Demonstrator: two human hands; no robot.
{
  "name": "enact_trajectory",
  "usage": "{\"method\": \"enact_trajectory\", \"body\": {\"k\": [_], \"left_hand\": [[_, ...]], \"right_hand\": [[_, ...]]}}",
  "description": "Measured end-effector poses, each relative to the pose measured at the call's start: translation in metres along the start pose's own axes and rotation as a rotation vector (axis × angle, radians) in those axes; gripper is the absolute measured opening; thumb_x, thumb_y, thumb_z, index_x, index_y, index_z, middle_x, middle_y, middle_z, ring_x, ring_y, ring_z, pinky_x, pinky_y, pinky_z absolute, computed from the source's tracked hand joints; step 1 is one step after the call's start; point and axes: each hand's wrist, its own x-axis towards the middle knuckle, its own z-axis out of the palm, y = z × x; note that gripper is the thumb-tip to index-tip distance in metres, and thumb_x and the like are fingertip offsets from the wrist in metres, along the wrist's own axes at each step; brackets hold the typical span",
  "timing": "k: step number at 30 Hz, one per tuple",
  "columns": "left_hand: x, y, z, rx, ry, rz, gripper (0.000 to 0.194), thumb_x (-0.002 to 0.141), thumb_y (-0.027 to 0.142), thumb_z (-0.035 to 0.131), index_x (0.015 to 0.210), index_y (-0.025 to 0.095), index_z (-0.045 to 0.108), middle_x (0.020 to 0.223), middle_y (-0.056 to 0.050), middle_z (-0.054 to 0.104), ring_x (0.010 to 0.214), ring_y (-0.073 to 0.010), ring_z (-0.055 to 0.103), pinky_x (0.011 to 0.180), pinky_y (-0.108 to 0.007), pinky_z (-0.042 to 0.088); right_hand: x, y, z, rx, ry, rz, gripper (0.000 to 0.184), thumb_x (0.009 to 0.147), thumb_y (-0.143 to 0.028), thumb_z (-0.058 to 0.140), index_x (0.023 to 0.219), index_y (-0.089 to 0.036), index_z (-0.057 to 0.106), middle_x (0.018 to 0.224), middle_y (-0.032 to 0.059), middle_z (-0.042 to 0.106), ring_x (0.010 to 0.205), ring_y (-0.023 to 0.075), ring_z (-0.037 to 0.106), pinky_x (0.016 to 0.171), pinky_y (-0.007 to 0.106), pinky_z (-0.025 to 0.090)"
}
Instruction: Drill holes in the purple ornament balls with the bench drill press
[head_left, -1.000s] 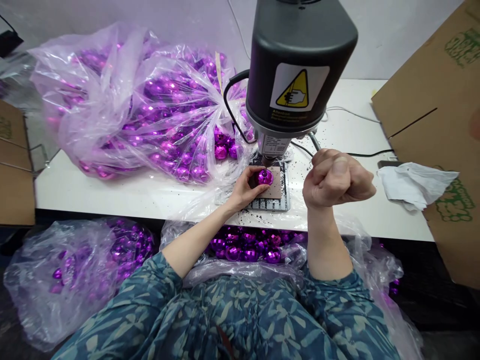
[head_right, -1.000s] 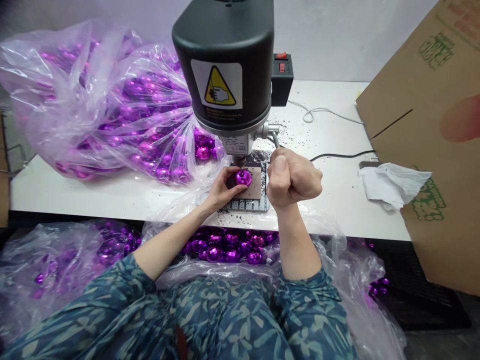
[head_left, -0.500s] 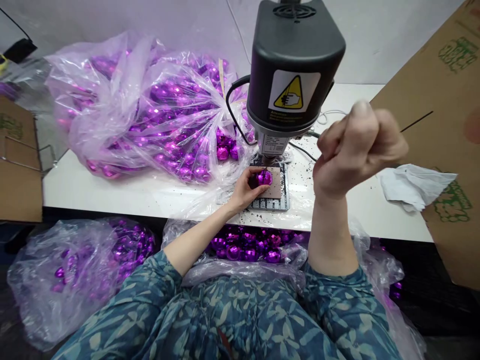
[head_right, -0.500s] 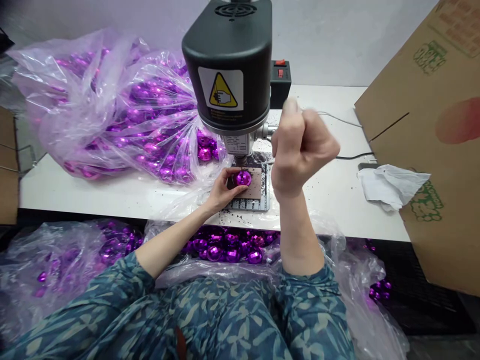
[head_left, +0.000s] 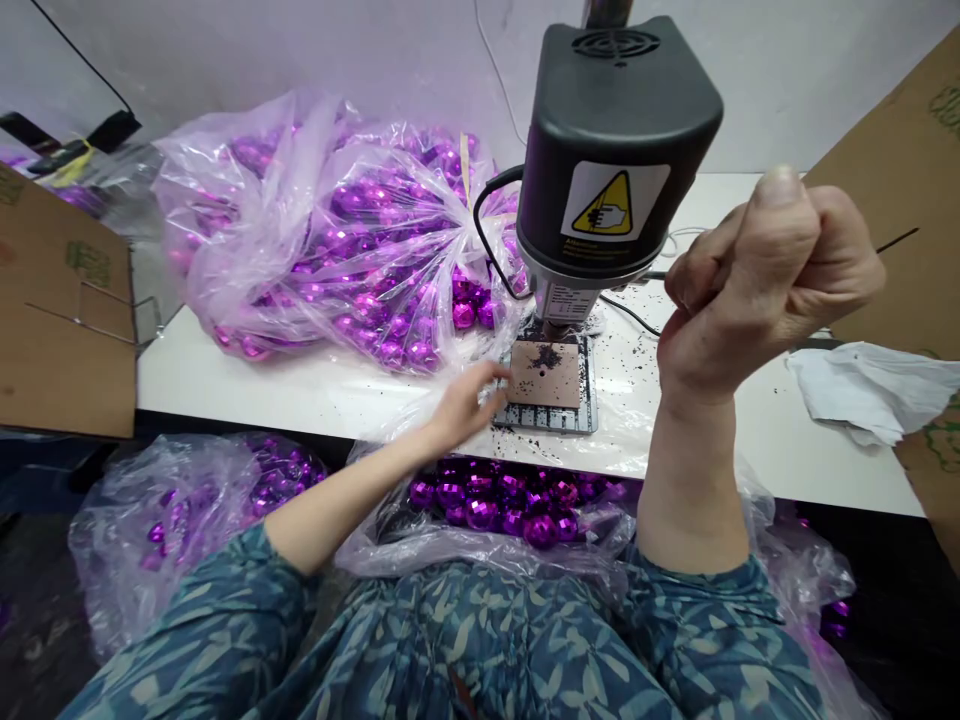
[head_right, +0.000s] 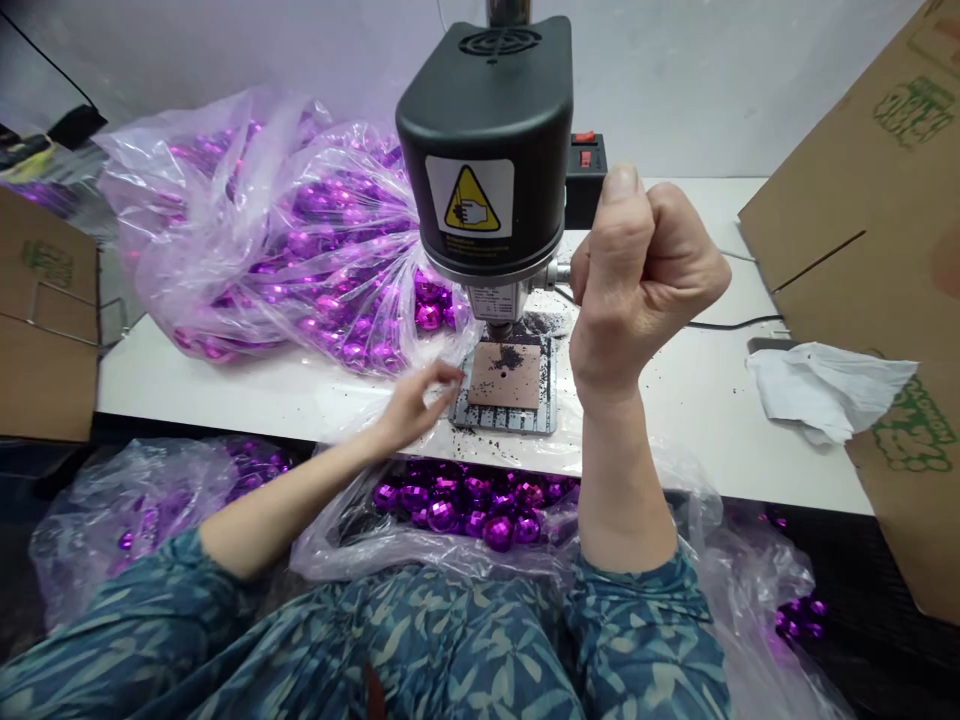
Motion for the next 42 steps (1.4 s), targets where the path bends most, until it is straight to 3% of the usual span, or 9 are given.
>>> {"method": "enact_trajectory", "body": {"k": [3, 6, 9, 13, 17, 23, 30, 36, 42], "left_hand": [[0.058, -0.047, -0.020, 0.214, 0.211, -0.148, 0.023, 0.087, 0.004, 0.055, 0.099, 0.021, 0.064, 0.103, -0.010, 0.067, 0.097, -0.0268, 0.063, 0.089, -0.048, 0.055], [0.101, -0.077, -0.024, 0.391, 0.105, -0.159, 0.036, 0.068, -0.005, 0.064, 0.095, 0.019, 0.066, 0.117, -0.014, 0.066, 0.108, -0.0355, 0.059, 0.099, -0.057, 0.050], [0.115, -0.085, -0.020, 0.456, -0.010, -0.166, 0.038, 0.061, -0.005, 0.067, 0.093, 0.017, 0.068, 0.119, -0.018, 0.064, 0.110, -0.0393, 0.059, 0.099, -0.059, 0.049], [0.098, -0.073, -0.027, 0.366, 0.135, -0.223, 0.040, 0.071, 0.008, 0.075, 0.110, 0.017, 0.070, 0.117, -0.016, 0.063, 0.107, -0.0354, 0.063, 0.098, -0.056, 0.053], [0.064, -0.049, -0.040, -0.076, 0.309, -0.269, 0.041, 0.090, 0.034, 0.071, 0.129, 0.025, 0.063, 0.117, -0.011, 0.068, 0.102, -0.0252, 0.069, 0.090, -0.045, 0.062], [0.036, -0.016, -0.026, -0.647, 0.129, -0.389, 0.041, 0.102, 0.052, 0.052, 0.133, 0.027, 0.061, 0.125, -0.012, 0.070, 0.104, -0.0232, 0.073, 0.086, -0.043, 0.067], [0.032, -0.021, 0.012, -0.582, 0.088, -0.313, 0.059, 0.085, 0.048, 0.080, 0.134, 0.025, 0.059, 0.124, -0.010, 0.072, 0.114, -0.0235, 0.070, 0.103, -0.045, 0.057], [0.038, -0.029, 0.026, -0.486, 0.116, -0.356, 0.058, 0.081, 0.039, 0.082, 0.130, 0.017, 0.060, 0.120, -0.012, 0.071, 0.106, -0.0231, 0.069, 0.101, -0.044, 0.055], [0.044, -0.032, 0.039, -0.421, 0.087, -0.337, 0.058, 0.077, 0.035, 0.084, 0.127, 0.017, 0.061, 0.118, -0.012, 0.072, 0.099, -0.0216, 0.071, 0.092, -0.040, 0.058]], "right_hand": [[0.000, 0.001, 0.001, 0.010, 0.015, -0.018, 0.056, 0.084, -0.048, 0.068, 0.054, -0.021, 0.030, 0.039, -0.0073, 0.030, 0.034, 0.0052, 0.030, 0.039, 0.028, 0.017], [0.000, 0.001, 0.001, 0.029, 0.025, -0.023, 0.058, 0.083, -0.048, 0.069, 0.053, -0.021, 0.028, 0.038, -0.0074, 0.028, 0.032, 0.0054, 0.030, 0.037, 0.028, 0.015], [0.000, 0.002, -0.001, 0.008, 0.011, -0.007, 0.058, 0.085, -0.051, 0.066, 0.054, -0.021, 0.028, 0.038, -0.0078, 0.029, 0.032, 0.0049, 0.028, 0.037, 0.028, 0.017], [-0.001, 0.001, -0.002, -0.009, -0.002, 0.017, 0.058, 0.084, -0.057, 0.064, 0.057, -0.022, 0.028, 0.040, -0.0081, 0.029, 0.033, 0.0046, 0.026, 0.038, 0.029, 0.019], [-0.002, 0.000, -0.001, 0.006, 0.008, 0.024, 0.057, 0.084, -0.055, 0.065, 0.057, -0.021, 0.028, 0.041, -0.0077, 0.029, 0.033, 0.0049, 0.028, 0.038, 0.029, 0.018], [-0.001, 0.000, 0.002, 0.008, 0.044, 0.009, 0.058, 0.082, -0.057, 0.065, 0.056, -0.021, 0.027, 0.040, -0.0081, 0.028, 0.032, 0.0046, 0.029, 0.037, 0.028, 0.016], [-0.002, 0.002, 0.000, 0.046, 0.012, -0.027, 0.053, 0.084, -0.049, 0.067, 0.057, -0.022, 0.030, 0.039, -0.0092, 0.029, 0.032, 0.0041, 0.026, 0.036, 0.027, 0.016], [-0.005, -0.003, -0.001, -0.134, -0.015, 0.029, 0.057, 0.088, -0.063, 0.054, 0.060, -0.023, 0.026, 0.043, -0.0081, 0.030, 0.036, 0.0045, 0.028, 0.040, 0.027, 0.025], [-0.004, -0.002, 0.000, -0.071, 0.003, 0.022, 0.061, 0.085, -0.067, 0.056, 0.058, -0.023, 0.025, 0.041, -0.0081, 0.028, 0.035, 0.0057, 0.025, 0.040, 0.031, 0.020]]}}
